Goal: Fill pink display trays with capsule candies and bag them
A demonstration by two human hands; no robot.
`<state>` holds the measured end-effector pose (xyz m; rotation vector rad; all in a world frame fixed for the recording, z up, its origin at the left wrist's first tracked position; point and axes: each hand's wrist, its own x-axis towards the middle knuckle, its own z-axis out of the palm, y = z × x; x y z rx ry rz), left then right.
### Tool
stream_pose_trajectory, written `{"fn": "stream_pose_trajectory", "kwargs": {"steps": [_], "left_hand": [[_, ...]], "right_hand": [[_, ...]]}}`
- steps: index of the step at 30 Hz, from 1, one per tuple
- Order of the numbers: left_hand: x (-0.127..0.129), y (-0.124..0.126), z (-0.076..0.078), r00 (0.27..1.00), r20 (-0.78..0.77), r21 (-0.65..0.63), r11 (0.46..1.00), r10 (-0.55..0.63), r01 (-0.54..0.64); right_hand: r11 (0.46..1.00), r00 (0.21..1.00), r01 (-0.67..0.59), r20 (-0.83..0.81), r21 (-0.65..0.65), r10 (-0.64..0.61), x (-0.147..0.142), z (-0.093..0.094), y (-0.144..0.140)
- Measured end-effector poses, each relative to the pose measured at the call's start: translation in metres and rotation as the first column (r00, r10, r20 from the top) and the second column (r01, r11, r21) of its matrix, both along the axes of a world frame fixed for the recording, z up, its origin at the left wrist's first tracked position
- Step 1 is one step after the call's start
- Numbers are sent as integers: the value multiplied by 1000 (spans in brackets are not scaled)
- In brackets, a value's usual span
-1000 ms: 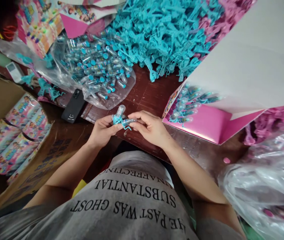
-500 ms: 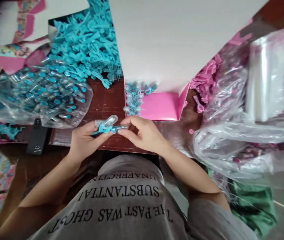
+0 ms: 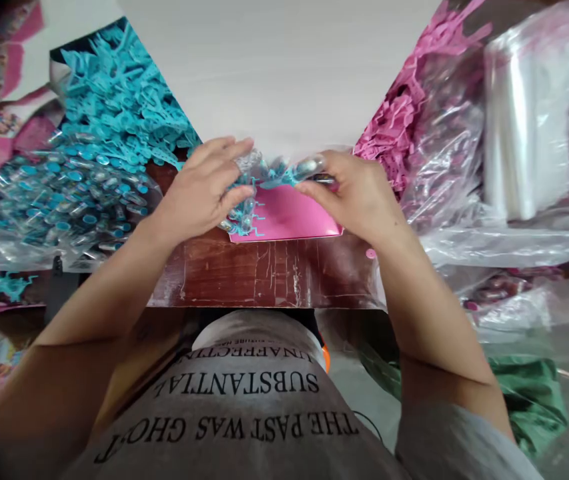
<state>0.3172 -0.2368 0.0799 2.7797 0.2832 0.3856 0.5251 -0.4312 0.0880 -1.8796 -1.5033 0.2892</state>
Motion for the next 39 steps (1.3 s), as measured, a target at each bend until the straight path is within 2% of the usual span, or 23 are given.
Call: {"fn": "stream_pose_trajectory", "kwargs": {"steps": [3, 6, 10, 12, 14, 17, 20, 23, 25, 27, 28, 31, 33, 35, 37, 39], "left_hand": [[15, 14, -6, 992, -123, 75, 997, -22, 31], [14, 14, -8, 991, -130, 96, 995, -12, 24], [8, 15, -10, 997, -70, 21, 999, 26, -25], [8, 17, -13, 998, -60, -6, 999, 32, -32], [9, 16, -15, 998, -62, 10, 1000, 20, -20], [8, 11, -17, 998, -56, 54, 999, 6, -3], [-1, 10, -18, 1000, -14, 41, 999, 13, -13], [-20, 29, -25, 982, 85, 22, 985, 171, -174], [-34, 53, -39, 930, 119, 26, 935, 349, -354], [-44, 81, -60, 876, 74, 36, 876, 477, -481], [-48, 92, -71, 864, 32, 40, 863, 503, -504], [-58, 107, -98, 877, -58, 60, 879, 476, -473], [-67, 99, -106, 893, -88, 109, 895, 442, -432], [-79, 77, -106, 895, -112, 141, 898, 433, -417], [-100, 45, -102, 882, -123, 121, 889, 455, -442], [-131, 11, -97, 845, -127, 55, 854, 519, -517]], "right_hand": [[987, 983, -43, 169, -157, 69, 18, -19, 23], [946, 952, -83, 254, -312, 168, 21, -27, 41], [876, 894, -99, 343, -473, 287, 14, -8, 57], [824, 864, -75, 376, -562, 335, 7, 4, 65], [798, 833, -37, 423, -601, 358, -3, 12, 71], [849, 791, 41, 536, -526, 295, -18, 11, 72], [907, 806, 77, 561, -414, 187, -23, -10, 68], [938, 858, 32, 490, -344, 151, -16, -36, 65], [959, 872, -17, 465, -282, 152, -10, -43, 61], [980, 871, -34, 475, -197, 125, -10, -36, 54], [990, 872, -19, 482, -140, 85, -15, -27, 50], [998, 903, 24, 426, 62, -48, -50, 8, 43], [986, 946, -28, 322, 167, -27, -85, 26, 47], [959, 971, -154, 218, 239, 101, -126, 31, 63], [931, 961, -269, 134, 245, 242, -167, 21, 94], [940, 949, -315, 68, 132, 308, -205, -1, 137]]}}
